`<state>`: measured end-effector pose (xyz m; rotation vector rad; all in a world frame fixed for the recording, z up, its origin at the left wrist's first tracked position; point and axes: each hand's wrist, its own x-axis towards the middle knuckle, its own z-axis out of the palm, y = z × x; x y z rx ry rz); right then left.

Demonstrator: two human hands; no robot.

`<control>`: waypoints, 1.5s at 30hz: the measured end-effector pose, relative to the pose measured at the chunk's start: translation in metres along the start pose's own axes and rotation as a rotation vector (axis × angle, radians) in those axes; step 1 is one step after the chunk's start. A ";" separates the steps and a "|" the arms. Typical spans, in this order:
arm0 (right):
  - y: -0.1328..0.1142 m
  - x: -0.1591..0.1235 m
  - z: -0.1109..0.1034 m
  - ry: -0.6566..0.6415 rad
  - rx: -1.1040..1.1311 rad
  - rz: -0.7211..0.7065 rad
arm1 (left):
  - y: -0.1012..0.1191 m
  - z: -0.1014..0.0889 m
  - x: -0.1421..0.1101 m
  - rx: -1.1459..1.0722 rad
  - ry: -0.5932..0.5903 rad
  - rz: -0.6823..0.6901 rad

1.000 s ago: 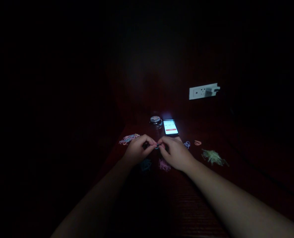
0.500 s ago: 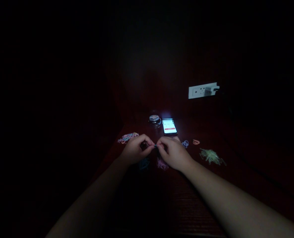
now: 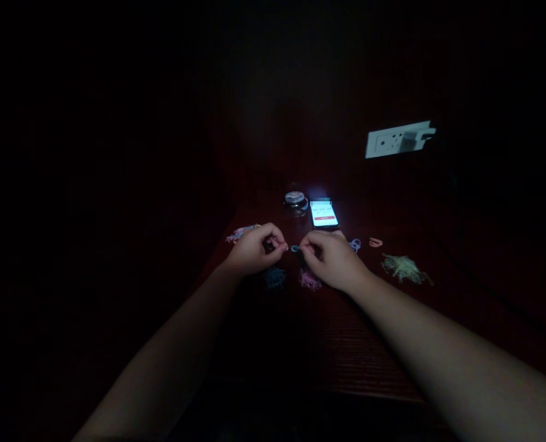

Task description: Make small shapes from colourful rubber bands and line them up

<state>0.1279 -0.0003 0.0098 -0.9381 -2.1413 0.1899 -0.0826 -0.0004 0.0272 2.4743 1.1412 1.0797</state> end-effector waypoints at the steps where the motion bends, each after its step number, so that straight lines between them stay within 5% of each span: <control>1: 0.000 0.000 0.000 -0.002 0.005 -0.005 | 0.000 0.000 0.000 -0.010 -0.014 -0.009; 7: -0.003 0.001 -0.002 -0.037 0.020 -0.031 | -0.002 0.003 0.000 -0.027 -0.103 0.036; 45: -0.003 0.001 -0.003 -0.037 0.020 -0.083 | -0.010 0.003 0.001 -0.009 -0.119 0.024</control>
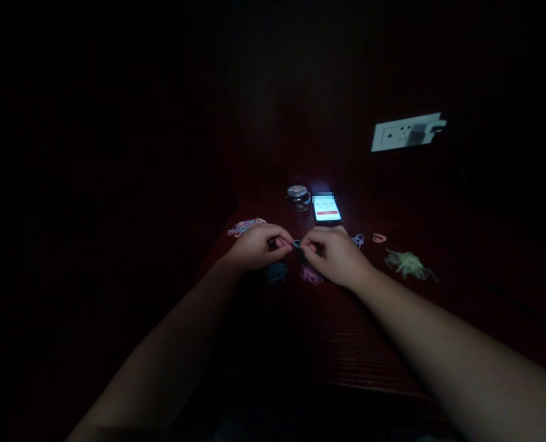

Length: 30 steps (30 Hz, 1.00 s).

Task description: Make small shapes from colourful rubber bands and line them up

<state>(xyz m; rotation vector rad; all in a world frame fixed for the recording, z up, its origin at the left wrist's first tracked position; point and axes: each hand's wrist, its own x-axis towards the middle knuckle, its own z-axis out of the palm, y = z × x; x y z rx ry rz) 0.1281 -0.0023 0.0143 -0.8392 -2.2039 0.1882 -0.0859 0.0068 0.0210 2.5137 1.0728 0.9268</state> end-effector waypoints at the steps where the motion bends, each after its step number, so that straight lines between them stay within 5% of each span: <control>1: 0.000 0.000 0.000 0.000 0.004 -0.003 | 0.000 0.000 0.000 -0.004 -0.010 -0.005; 30: 0.000 -0.002 0.003 -0.035 0.006 0.013 | -0.004 -0.001 -0.002 0.017 -0.056 -0.017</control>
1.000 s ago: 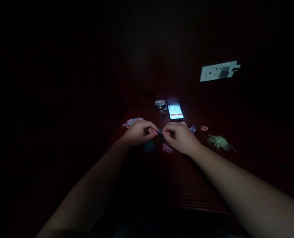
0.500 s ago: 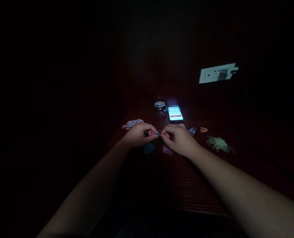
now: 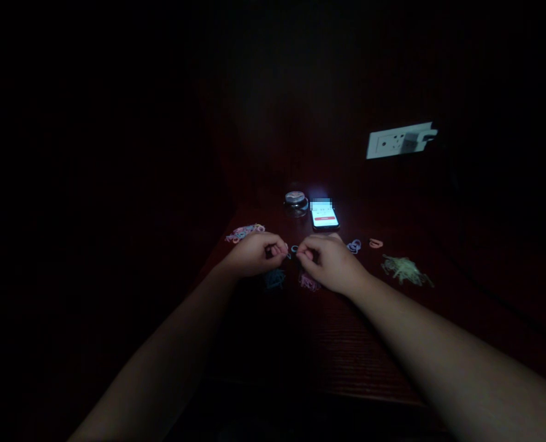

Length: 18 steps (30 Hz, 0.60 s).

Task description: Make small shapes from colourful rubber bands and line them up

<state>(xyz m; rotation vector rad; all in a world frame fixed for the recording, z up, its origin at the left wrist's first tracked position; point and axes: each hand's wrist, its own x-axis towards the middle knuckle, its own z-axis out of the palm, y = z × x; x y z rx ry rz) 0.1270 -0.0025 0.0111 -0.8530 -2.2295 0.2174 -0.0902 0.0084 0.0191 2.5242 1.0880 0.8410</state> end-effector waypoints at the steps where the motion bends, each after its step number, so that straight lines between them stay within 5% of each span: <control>1: 0.000 0.000 0.000 0.003 0.002 -0.002 | 0.000 0.000 0.000 0.004 -0.004 -0.002; 18: 0.000 0.000 0.001 0.012 0.001 0.014 | -0.012 -0.013 -0.009 -0.060 -0.175 -0.184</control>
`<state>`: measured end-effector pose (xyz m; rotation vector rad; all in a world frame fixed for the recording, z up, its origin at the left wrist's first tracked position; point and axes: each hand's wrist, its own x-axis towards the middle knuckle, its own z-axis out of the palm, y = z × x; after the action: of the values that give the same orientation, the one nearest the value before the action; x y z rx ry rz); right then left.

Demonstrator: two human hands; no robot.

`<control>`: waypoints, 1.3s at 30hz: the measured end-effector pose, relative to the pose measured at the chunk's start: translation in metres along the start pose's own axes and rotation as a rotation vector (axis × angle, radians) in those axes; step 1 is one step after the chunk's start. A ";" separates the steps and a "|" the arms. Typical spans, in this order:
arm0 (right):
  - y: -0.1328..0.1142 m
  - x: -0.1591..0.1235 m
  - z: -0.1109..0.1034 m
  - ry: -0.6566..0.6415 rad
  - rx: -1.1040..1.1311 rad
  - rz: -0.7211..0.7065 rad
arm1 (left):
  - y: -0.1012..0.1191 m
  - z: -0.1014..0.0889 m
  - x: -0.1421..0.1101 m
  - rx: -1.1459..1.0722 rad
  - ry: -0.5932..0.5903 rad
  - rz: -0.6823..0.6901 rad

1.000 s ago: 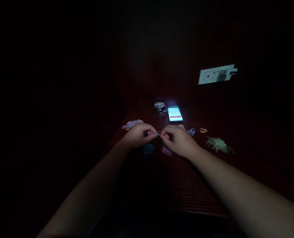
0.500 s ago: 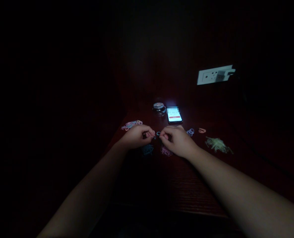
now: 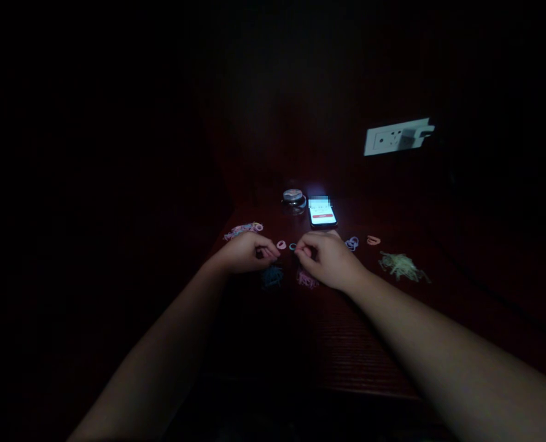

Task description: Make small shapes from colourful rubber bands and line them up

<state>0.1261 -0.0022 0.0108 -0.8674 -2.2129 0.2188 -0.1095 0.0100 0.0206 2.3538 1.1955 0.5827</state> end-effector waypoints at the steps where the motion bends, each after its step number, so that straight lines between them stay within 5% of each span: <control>1: 0.000 0.000 0.000 0.000 0.001 -0.003 | 0.000 -0.001 -0.001 -0.009 -0.006 -0.009; 10: 0.000 0.000 -0.001 -0.008 -0.002 0.002 | 0.004 -0.011 -0.007 -0.137 -0.170 -0.109; 17: 0.001 0.000 -0.001 -0.006 0.004 -0.006 | 0.000 -0.016 -0.010 -0.094 -0.181 -0.144; 21: 0.002 0.000 0.000 -0.001 -0.005 -0.015 | -0.015 -0.018 -0.006 0.066 0.113 -0.165; 24: 0.002 0.000 0.000 -0.002 -0.003 -0.014 | -0.033 -0.019 -0.005 0.179 0.459 -0.311; 27: 0.002 -0.001 0.000 0.002 -0.005 -0.016 | -0.048 -0.020 -0.005 0.195 0.629 -0.445; 34: -0.003 0.000 0.000 -0.001 0.004 0.003 | -0.053 -0.008 0.002 0.238 0.374 -0.341; 39: -0.005 0.001 0.001 -0.002 0.006 0.032 | -0.053 0.006 0.009 0.452 0.213 -0.459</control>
<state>0.1218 -0.0055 0.0126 -0.8995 -2.2000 0.2414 -0.1347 0.0447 -0.0119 2.2667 2.0732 0.4430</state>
